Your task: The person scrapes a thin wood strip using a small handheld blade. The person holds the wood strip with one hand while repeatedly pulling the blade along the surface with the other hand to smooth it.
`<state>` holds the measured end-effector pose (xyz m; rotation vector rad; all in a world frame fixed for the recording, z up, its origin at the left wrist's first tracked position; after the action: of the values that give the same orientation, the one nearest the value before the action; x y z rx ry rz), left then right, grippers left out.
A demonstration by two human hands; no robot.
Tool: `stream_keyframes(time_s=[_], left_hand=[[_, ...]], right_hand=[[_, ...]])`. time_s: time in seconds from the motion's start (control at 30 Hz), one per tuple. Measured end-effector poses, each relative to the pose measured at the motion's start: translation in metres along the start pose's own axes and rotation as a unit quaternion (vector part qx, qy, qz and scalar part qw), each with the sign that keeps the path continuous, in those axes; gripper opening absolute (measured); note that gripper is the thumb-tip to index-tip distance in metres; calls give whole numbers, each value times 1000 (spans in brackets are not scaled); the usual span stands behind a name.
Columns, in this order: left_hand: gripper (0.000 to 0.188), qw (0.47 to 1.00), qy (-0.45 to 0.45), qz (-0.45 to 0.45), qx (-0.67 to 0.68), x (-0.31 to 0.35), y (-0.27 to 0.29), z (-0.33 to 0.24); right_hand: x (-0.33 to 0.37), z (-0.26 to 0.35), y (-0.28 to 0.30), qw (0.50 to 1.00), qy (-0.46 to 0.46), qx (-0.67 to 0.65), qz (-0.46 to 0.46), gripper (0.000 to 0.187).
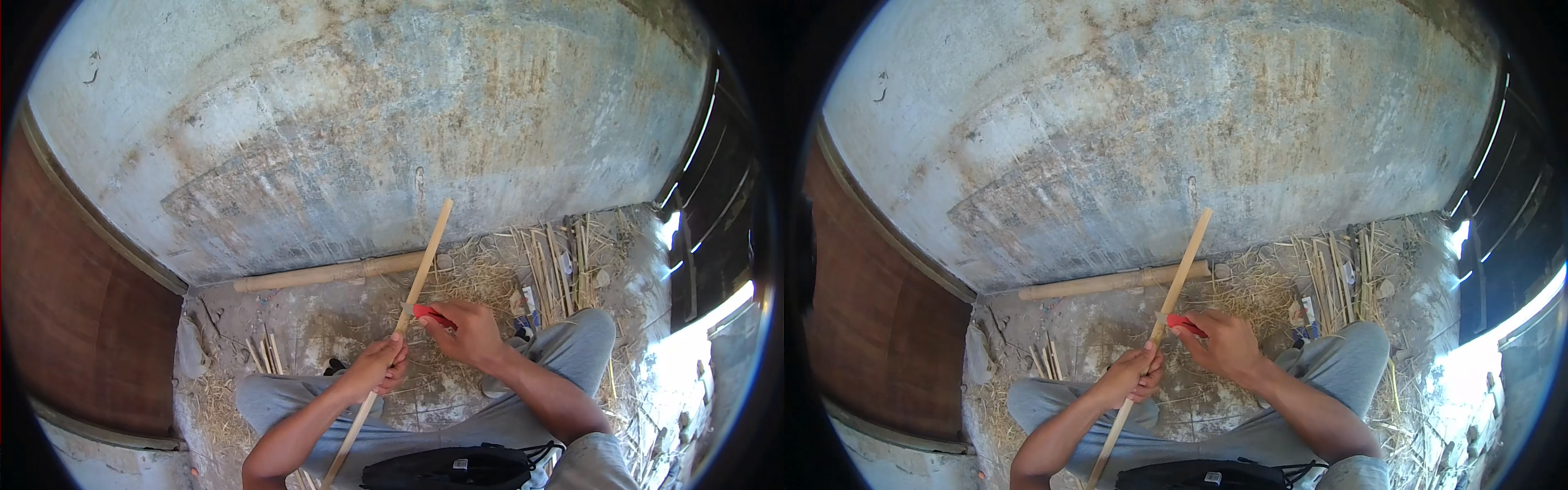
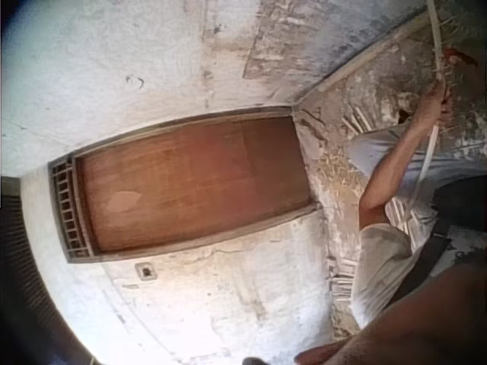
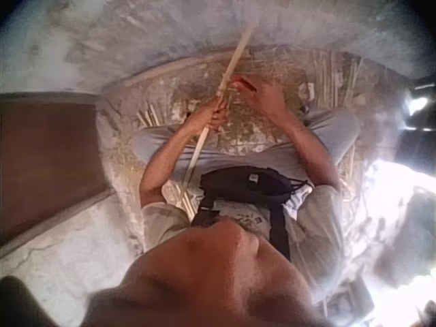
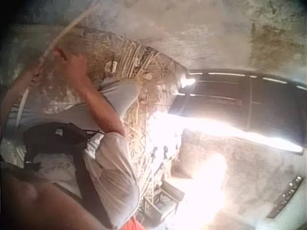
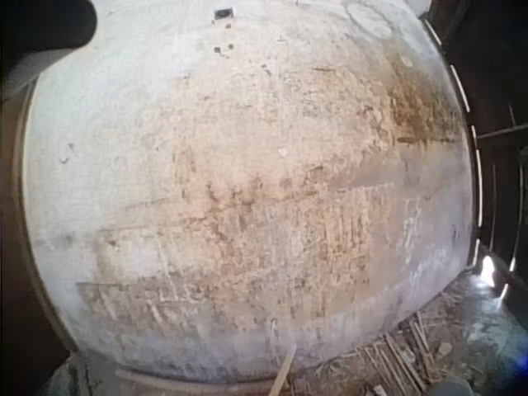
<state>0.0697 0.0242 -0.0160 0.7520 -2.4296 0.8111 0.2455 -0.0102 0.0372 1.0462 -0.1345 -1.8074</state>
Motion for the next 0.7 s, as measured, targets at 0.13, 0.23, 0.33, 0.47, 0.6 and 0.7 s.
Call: stream_keyframes(time_s=[0.13, 0.23, 0.33, 0.47, 0.6, 0.7], left_hand=[[47, 989, -59, -65, -119, 0, 5, 0], [47, 968, -121, -98, -197, 3, 3, -4], [47, 959, -150, -111, -213, 6, 2, -7], [46, 978, -109, -105, -147, 8, 0, -7], [42, 984, -74, -104, -126, 6, 6, -5], [43, 984, -75, -113, -118, 5, 8, -4]], right_hand=[[3, 0, -4, 999, -13, 25, 22, 24], [1, 5, -1, 999, 5, 34, 14, 24], [-1, 10, 0, 999, 17, 45, 4, 24], [-1, 12, -2, 997, 8, 80, 1, 27], [-1, 5, -6, 997, -4, 73, -8, 27], [-3, 5, -10, 997, -1, 73, -1, 28]])
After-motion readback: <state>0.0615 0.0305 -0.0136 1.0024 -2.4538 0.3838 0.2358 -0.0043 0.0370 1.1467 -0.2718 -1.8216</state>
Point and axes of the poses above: each hand's wrist, its own x-axis away from the middle knuckle, its own y-axis out of the back of the hand, z = x × y, the point moved 6 cm from there along -x, towards the middle knuckle, and after that the axes turned 3 degrees about y, right-handed, at the moved point
